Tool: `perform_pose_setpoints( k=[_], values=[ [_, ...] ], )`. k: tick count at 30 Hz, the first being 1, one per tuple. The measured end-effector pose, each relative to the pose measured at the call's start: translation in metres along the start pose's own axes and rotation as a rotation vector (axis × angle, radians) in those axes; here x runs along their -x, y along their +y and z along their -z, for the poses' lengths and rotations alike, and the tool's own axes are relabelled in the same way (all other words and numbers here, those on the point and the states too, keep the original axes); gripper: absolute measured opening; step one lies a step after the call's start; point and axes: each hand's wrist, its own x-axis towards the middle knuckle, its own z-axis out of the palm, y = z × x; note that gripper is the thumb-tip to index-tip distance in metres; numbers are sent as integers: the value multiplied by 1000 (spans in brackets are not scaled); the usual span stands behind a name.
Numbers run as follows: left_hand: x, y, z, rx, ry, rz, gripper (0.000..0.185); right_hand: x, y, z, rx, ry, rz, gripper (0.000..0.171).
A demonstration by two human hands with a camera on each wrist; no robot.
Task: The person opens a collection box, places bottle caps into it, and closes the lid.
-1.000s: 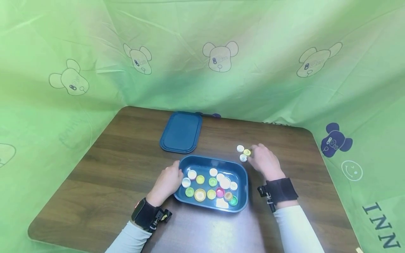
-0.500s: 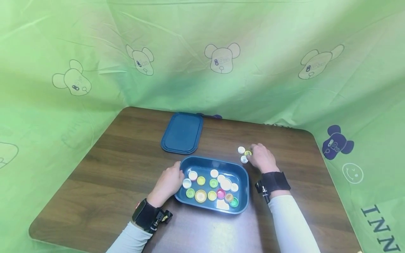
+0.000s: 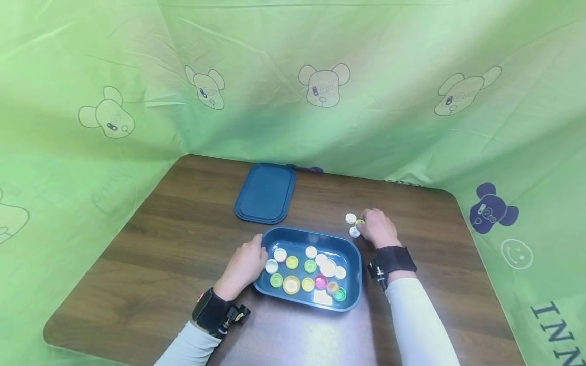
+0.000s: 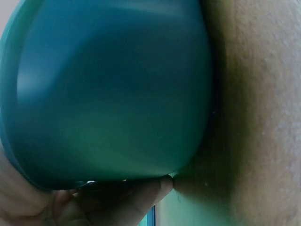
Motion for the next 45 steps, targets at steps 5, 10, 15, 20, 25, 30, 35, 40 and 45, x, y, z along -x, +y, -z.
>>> perform_pose_setpoints(
  k=[5, 10, 15, 20, 25, 30, 35, 40, 45],
  values=[
    [0, 0, 0, -6, 8, -8, 41, -3, 1, -1, 0, 7, 10, 37],
    [1, 0, 0, -4, 11, -8, 41, -4, -1, -1, -7, 5, 18, 35],
    [0, 1, 0, 3, 5, 2, 42, -4, -3, 1, -12, 0, 18, 36],
    [0, 1, 0, 5, -1, 9, 42, -5, -3, 2, -11, 2, 19, 34],
    [0, 0, -1, 0, 6, 8, 42, -6, -2, 0, -6, 6, 23, 32],
    [0, 0, -1, -7, 9, 4, 42, -6, -4, 1, -4, -9, 10, 35],
    [0, 0, 0, 6, 8, 0, 42, -7, -6, 1, -21, -20, 0, 36],
    [1, 0, 0, 11, 6, -5, 43, -9, -5, 0, -18, -26, 4, 34],
    [0, 0, 0, 1, 11, -12, 42, -10, -4, 0, -14, -25, 6, 33]
  ],
)
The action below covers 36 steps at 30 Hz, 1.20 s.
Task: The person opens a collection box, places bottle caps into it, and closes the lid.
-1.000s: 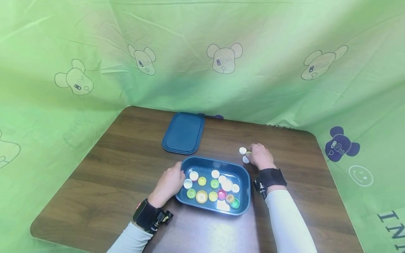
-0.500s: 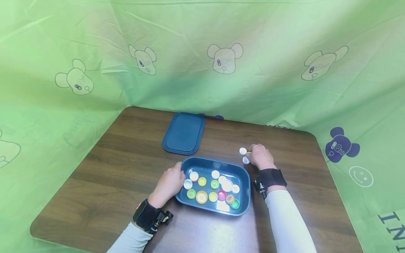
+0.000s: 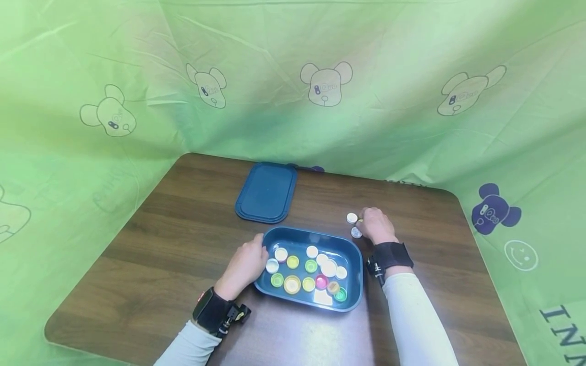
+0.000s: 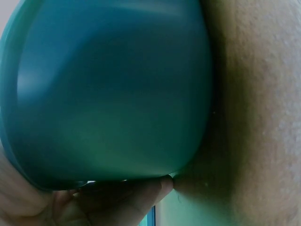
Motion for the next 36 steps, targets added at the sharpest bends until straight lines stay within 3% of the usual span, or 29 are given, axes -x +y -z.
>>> perform_pose_setpoints(
  k=[15, 25, 36],
  values=[
    [1, -3, -1, -23, 56, -54, 38, 22, -15, 18, 20, 75, 31, 33],
    [1, -1, 0, -27, 37, -33, 39, 67, -64, 37, 84, 176, 177, 27],
    [1, 0, 0, -20, 35, -32, 39, 106, -115, 21, 121, 182, 296, 24]
  ],
)
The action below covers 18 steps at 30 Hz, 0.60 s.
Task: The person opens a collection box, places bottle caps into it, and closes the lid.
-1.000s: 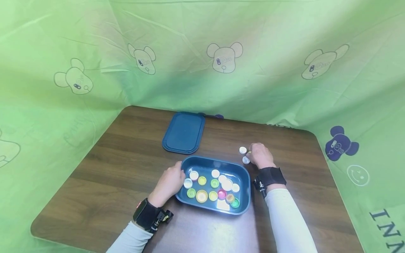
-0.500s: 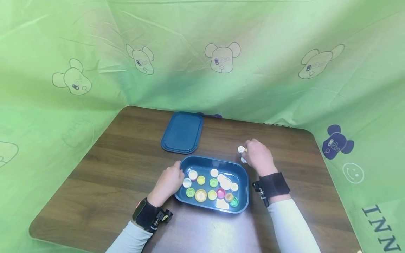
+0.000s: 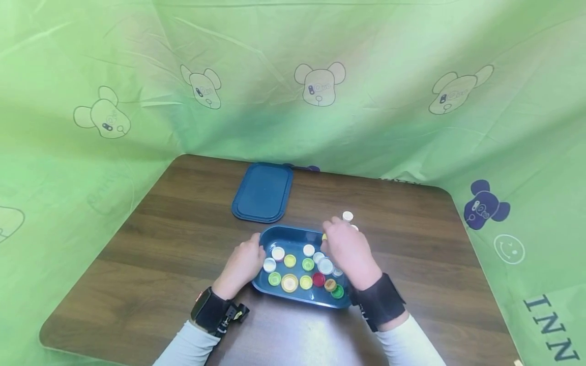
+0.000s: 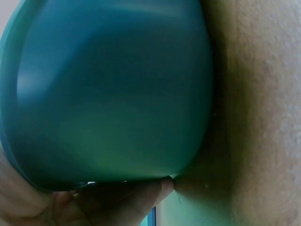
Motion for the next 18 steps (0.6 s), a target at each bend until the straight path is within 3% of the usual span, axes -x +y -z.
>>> perform_pose_setpoints(
  k=[6, 18],
  values=[
    [0, 0, 0, -7, 10, -5, 40, 9, -21, -11, 27, -6, 59, 22],
    [1, 0, 0, -1, 20, -21, 38, 19, -48, -29, 29, -61, 87, 21]
  ],
)
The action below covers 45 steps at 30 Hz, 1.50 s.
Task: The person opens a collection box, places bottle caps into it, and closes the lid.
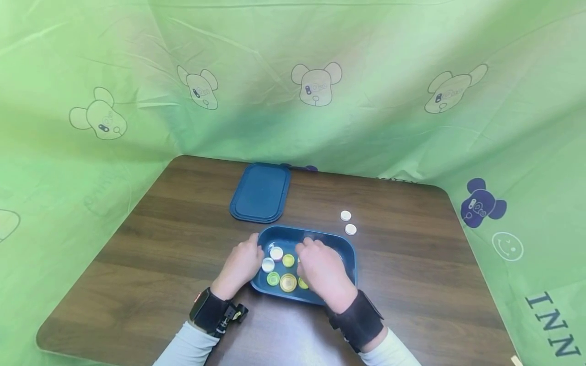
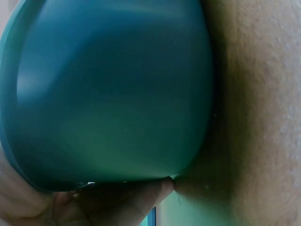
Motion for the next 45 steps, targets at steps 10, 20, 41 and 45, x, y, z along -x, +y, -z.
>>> perform_pose_setpoints(
  k=[10, 20, 41, 45],
  values=[
    [0, -1, 0, 11, -1, 3, 39, 3, -8, -5, 19, 25, 37, 18],
    [0, -1, 0, 8, 2, 10, 37, 4, -6, 2, 0, -8, -1, 22],
    [-2, 1, 1, 0, -44, 43, 41, 7, 52, 28, -57, 28, -155, 30],
    [-2, 2, 0, 0, -47, 44, 41, 5, 66, 29, -72, 42, -173, 29]
  ],
)
